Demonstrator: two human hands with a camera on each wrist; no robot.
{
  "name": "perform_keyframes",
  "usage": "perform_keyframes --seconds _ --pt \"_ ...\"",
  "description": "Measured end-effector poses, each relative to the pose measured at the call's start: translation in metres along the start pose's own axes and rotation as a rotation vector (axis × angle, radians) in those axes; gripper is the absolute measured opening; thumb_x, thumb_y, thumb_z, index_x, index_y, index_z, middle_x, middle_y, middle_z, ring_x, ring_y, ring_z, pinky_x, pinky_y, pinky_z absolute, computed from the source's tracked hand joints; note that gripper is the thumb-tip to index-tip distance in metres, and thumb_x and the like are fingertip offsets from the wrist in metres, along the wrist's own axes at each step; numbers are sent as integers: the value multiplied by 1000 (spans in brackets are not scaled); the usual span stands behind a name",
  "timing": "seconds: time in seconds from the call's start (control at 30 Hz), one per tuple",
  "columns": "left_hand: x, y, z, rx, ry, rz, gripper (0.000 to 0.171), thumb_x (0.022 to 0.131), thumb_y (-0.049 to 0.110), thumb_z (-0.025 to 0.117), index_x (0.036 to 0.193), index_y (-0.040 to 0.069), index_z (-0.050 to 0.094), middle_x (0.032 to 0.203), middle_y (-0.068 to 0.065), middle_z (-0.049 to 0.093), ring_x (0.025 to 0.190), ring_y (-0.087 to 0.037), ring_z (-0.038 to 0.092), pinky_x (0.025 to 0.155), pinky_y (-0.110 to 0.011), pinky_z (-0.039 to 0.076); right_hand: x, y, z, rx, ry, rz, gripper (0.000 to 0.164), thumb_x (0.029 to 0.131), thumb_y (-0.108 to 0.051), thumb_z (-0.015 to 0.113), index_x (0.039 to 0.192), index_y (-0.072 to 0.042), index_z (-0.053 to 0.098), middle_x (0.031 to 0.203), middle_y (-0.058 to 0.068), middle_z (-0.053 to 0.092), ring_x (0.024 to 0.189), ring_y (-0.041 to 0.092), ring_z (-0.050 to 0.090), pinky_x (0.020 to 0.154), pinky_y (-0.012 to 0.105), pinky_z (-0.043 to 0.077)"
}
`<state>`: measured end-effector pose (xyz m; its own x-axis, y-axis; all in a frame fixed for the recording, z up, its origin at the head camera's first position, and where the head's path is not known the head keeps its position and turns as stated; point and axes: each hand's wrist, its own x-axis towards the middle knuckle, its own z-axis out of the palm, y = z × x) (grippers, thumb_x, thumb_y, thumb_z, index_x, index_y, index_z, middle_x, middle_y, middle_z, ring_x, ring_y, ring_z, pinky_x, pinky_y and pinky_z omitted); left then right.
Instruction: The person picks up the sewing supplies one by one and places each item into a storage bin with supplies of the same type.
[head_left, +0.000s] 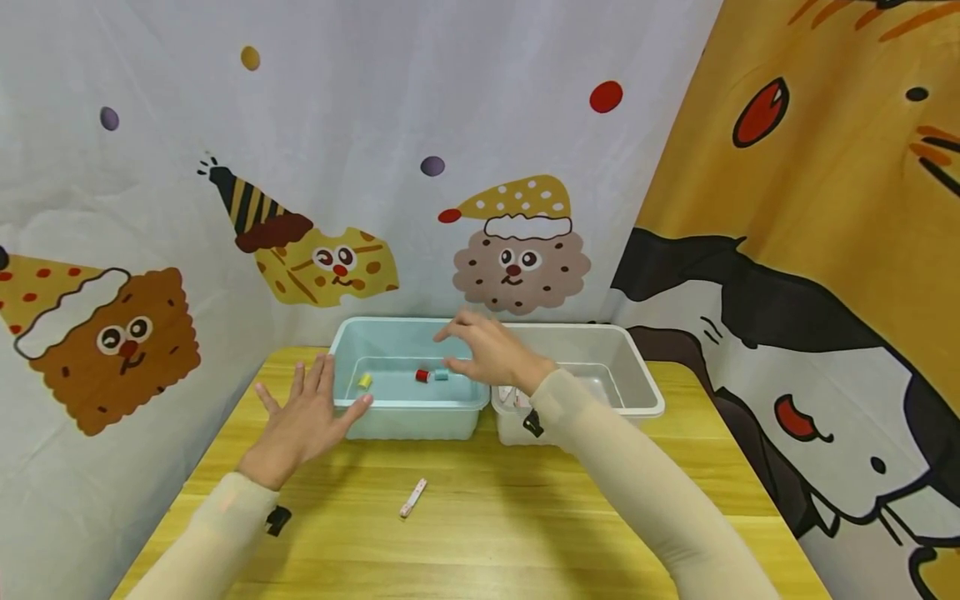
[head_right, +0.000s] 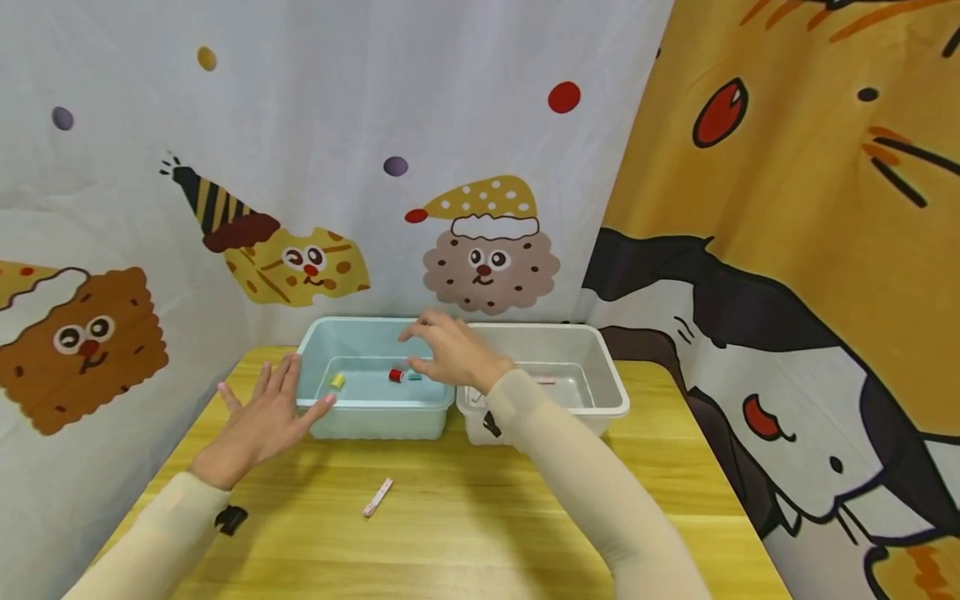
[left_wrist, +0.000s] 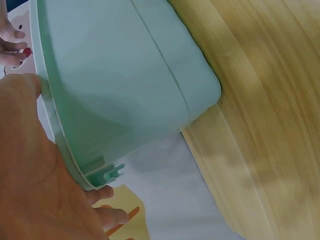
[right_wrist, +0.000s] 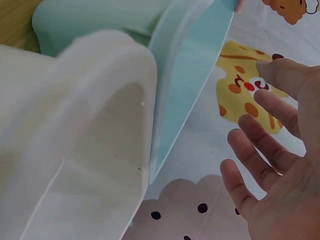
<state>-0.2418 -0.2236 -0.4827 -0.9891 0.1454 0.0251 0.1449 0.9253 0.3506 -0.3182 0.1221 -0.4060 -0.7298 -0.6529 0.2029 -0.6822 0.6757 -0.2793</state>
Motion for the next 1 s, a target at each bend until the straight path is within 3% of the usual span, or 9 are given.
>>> perform_keyframes --seconds 0.37,1.0 --pt "0 0 0 2 -2 0 118 114 81 47 186 -2 6 195 -31 6 177 -66 4 119 -103 -19 -17 -7 15 -19 37 -102 40 110 -33 85 148 -20 79 142 4 74 123 22 76 106 39 66" --pt "2 -2 2 4 2 -4 123 111 89 41 186 -2 5 195 -31 6 177 -66 3 119 -102 -20 -48 -24 38 -9 27 -147 42 111 -38 84 151 -26 76 146 0 73 126 19 74 108 42 65"
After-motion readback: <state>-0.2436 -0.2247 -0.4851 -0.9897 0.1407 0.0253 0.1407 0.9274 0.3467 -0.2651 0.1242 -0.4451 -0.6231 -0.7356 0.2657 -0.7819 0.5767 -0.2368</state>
